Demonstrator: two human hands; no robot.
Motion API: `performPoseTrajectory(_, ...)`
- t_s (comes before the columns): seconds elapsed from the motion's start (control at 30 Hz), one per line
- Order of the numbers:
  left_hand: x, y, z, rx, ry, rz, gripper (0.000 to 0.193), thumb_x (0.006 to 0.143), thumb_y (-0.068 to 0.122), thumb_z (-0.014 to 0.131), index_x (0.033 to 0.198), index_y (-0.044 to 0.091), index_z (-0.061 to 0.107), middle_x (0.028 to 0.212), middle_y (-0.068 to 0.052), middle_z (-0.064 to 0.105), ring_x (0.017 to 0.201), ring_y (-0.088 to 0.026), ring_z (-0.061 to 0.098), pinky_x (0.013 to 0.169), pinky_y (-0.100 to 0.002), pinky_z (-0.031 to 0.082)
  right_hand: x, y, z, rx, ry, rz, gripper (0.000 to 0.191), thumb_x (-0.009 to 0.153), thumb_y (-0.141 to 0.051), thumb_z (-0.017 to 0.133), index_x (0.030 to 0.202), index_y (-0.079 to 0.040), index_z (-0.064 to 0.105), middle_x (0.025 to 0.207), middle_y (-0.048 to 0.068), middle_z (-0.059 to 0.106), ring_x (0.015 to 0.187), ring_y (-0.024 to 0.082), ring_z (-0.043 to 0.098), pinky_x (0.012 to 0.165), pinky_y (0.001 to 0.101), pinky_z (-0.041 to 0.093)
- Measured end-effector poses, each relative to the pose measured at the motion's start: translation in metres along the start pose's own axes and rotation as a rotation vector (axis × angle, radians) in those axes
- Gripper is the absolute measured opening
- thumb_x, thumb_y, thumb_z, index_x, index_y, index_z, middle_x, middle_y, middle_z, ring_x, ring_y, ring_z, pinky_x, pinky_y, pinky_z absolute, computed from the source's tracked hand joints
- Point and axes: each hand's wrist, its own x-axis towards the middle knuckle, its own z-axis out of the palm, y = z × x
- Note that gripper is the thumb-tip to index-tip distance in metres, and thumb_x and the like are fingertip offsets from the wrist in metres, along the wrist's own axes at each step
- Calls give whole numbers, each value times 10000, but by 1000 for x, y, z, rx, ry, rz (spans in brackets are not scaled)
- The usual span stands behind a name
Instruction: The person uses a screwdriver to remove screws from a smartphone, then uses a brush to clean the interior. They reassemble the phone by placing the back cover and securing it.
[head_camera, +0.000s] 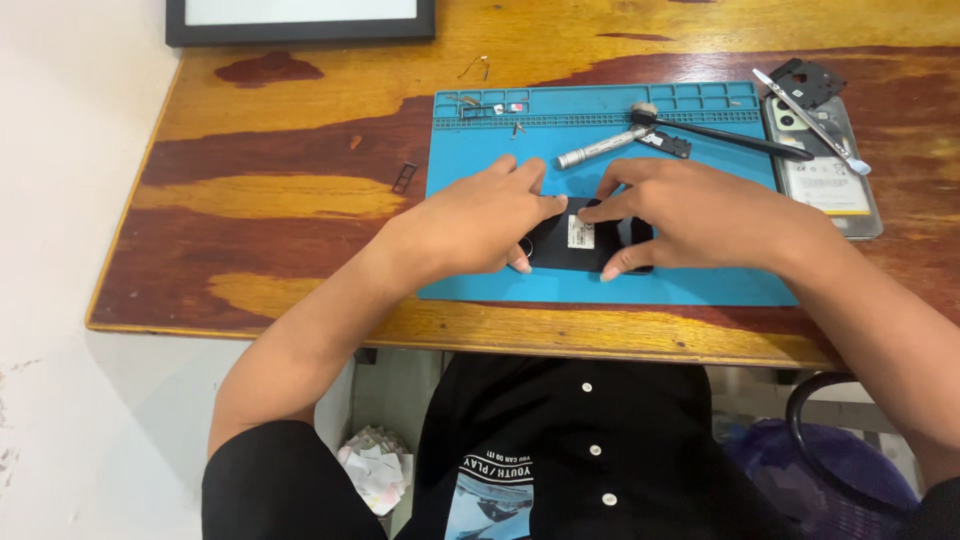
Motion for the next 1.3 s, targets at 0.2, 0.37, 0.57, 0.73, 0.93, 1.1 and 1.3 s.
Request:
performPoseTrajectory(0.2, -2, -6, 1, -57, 66, 44, 635, 792, 329, 873, 1336, 101, 637, 1195, -153, 546, 1076, -365, 542, 885, -458, 513, 3, -15, -1, -20, -14, 43, 611, 669, -403, 893, 1213, -159, 756, 1179, 79, 661, 1022, 310, 669, 843, 447, 546)
performPoseTrajectory(0.37, 8, 0, 7, -10, 84, -38, 647, 696, 394, 892, 1197, 71, 640, 1204, -164, 535, 1102, -386, 543, 848, -476, 536, 5, -16, 2, -33, -12, 40, 591, 661, -395, 896, 1193, -171, 768, 1133, 83, 661, 1025, 310, 664, 844, 446, 544)
performPoseTrajectory(0.57, 8, 7, 7, -26, 65, -51, 629, 707, 368, 887, 1181, 43, 632, 1226, -176, 518, 1120, -398, 533, 844, -489, 542, 1, -12, 6, -23, 5, 6, 580, 677, -390, 884, 1193, -153, 761, 1182, 101, 650, 1062, 322, 644, 861, 453, 534)
performPoseTrajectory(0.73, 3, 11, 6, -55, 78, -69, 626, 715, 340, 886, 1204, 40, 635, 1278, -181, 507, 1168, -410, 512, 912, -492, 521, -2, -16, 11, -71, 89, -46, 583, 648, -318, 845, 1191, -125, 754, 1363, 177, 571, 1162, 371, 593, 868, 471, 530)
performPoseTrajectory(0.93, -6, -1, -3, -140, -3, -24, 811, 684, 262, 908, 1407, 127, 568, 1422, -166, 450, 1241, -399, 472, 991, -483, 472, -2, -16, 10, -2, 26, 41, 627, 691, -347, 870, 1272, -166, 719, 1408, 148, 556, 1167, 346, 611, 904, 458, 538)
performPoseTrajectory(1.1, -10, -19, -26, -120, -110, -47, 838, 614, 244, 933, 1385, 219, 605, 1403, -38, 532, 1311, -274, 485, 988, -435, 499, -2, -15, 8, -23, -9, 77, 655, 691, -364, 854, 1305, -199, 699, 1413, 118, 558, 1181, 337, 605, 919, 457, 530)
performPoseTrajectory(1.3, -15, -9, -28, 24, -25, -161, 739, 558, 271, 947, 1260, 251, 714, 1183, -12, 614, 1156, -279, 562, 873, -447, 528, -1, -9, 11, -2, 2, 49, 637, 692, -399, 867, 1282, -208, 721, 1388, 118, 571, 1196, 326, 602, 937, 448, 525)
